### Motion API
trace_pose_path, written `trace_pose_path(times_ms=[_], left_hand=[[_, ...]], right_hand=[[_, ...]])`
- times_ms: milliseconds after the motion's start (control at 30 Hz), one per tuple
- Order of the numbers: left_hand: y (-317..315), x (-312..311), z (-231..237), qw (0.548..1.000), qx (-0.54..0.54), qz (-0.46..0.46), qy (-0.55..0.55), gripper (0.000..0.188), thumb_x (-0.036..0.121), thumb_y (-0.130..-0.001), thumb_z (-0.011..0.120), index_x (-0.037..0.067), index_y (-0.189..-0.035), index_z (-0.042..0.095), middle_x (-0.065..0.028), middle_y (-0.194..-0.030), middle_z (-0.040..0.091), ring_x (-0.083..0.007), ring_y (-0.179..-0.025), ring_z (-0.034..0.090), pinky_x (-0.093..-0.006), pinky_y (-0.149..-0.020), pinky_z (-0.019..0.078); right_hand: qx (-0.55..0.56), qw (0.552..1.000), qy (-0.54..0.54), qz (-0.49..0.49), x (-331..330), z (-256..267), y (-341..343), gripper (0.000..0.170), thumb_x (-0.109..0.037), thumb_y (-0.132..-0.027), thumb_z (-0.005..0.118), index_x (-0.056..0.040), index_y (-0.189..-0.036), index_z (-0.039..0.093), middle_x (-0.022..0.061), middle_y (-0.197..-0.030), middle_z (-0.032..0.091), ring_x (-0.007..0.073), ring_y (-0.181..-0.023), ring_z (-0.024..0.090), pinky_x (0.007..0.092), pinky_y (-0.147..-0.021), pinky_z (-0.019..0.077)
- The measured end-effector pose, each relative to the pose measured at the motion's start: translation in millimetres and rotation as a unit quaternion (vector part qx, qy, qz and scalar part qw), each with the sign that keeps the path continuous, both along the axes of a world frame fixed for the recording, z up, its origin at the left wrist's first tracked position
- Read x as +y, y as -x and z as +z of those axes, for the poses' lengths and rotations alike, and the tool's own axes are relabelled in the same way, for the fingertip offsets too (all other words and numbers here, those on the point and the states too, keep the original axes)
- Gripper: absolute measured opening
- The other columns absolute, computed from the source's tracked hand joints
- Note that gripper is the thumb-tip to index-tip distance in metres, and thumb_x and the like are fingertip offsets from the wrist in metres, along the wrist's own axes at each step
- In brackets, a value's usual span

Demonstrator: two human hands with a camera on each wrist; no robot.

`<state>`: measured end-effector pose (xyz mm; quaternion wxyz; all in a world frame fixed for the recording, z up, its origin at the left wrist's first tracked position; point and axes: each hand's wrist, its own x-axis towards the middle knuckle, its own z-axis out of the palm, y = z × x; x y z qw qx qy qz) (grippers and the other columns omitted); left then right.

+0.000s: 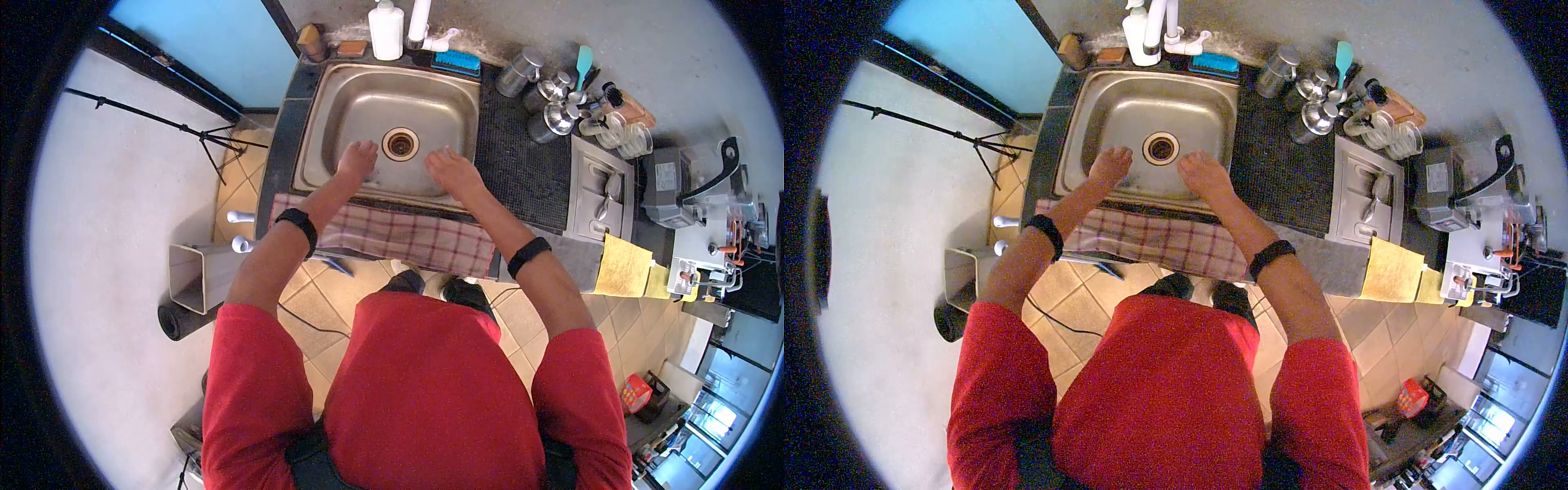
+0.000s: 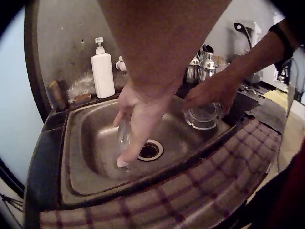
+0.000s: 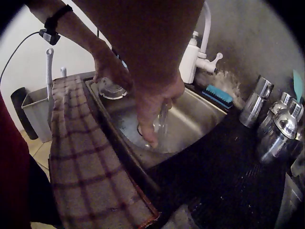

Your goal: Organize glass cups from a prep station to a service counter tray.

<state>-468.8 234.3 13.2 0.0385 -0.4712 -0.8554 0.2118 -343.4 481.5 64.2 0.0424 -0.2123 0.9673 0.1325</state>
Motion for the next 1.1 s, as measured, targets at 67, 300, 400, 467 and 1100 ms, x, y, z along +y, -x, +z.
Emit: trace_pose_path(times_ms=[67,300,400,467,1100], left_hand=[[-0.3,0.0,5.5,1.000,0.018,-0.011,0.008,0.020,0.023,-0.090,0.058,0.018,-0.103,0.072,0.0002,-0.112,0.061,-0.0192,-0.115,0.054,-0.0351,-0.092,0.0466],[-4.9,0.7,8.5,1.000,0.010,-0.006,0.023,0.017,0.024,-0.089,0.060,0.019,-0.095,0.074,0.0015,-0.108,0.062,-0.0182,-0.111,0.056,-0.0341,-0.090,0.0469],[0.6,-5.5,2.2,0.996,0.048,-0.055,-0.043,0.017,0.025,-0.089,0.060,0.019,-0.096,0.074,0.0019,-0.108,0.062,-0.0184,-0.112,0.056,-0.0347,-0.091,0.0474],[3.0,-3.8,-3.4,0.999,0.025,-0.040,-0.011,0.018,0.025,-0.089,0.059,0.019,-0.098,0.074,0.0020,-0.109,0.062,-0.0183,-0.112,0.055,-0.0346,-0.092,0.0473],[-3.0,-18.5,91.9,0.971,-0.194,0.075,-0.121,0.075,0.023,-0.067,0.087,0.003,-0.131,0.053,-0.0152,-0.134,0.051,-0.0332,-0.130,0.048,-0.0441,-0.109,0.0426]], right_hand=[[0.002,1.000,0.017,-0.003,2.0,-11.5,2.3,0.051,-0.009,-0.083,0.066,-0.0038,-0.131,0.052,0.0085,-0.132,0.054,0.0244,-0.129,0.050,0.0401,-0.117,0.0360],[-0.037,0.999,0.011,0.018,-1.0,12.7,0.1,0.073,-0.007,-0.068,0.080,-0.0030,-0.134,0.049,0.0095,-0.134,0.053,0.0273,-0.132,0.048,0.0405,-0.119,0.0340],[-0.016,0.999,0.009,0.027,-1.7,10.5,1.9,0.073,-0.008,-0.068,0.080,-0.0023,-0.134,0.049,0.0097,-0.135,0.052,0.0272,-0.132,0.048,0.0410,-0.119,0.0339],[-0.034,0.999,0.000,0.030,-2.8,15.1,1.8,0.073,-0.008,-0.069,0.080,-0.0019,-0.134,0.049,0.0099,-0.135,0.053,0.0275,-0.132,0.048,0.0413,-0.119,0.0338],[-0.071,0.936,0.275,-0.207,18.8,49.0,-14.5,0.101,-0.013,-0.057,0.090,-0.0014,-0.144,0.039,0.0187,-0.142,0.047,0.0343,-0.137,0.043,0.0400,-0.116,0.0365]])
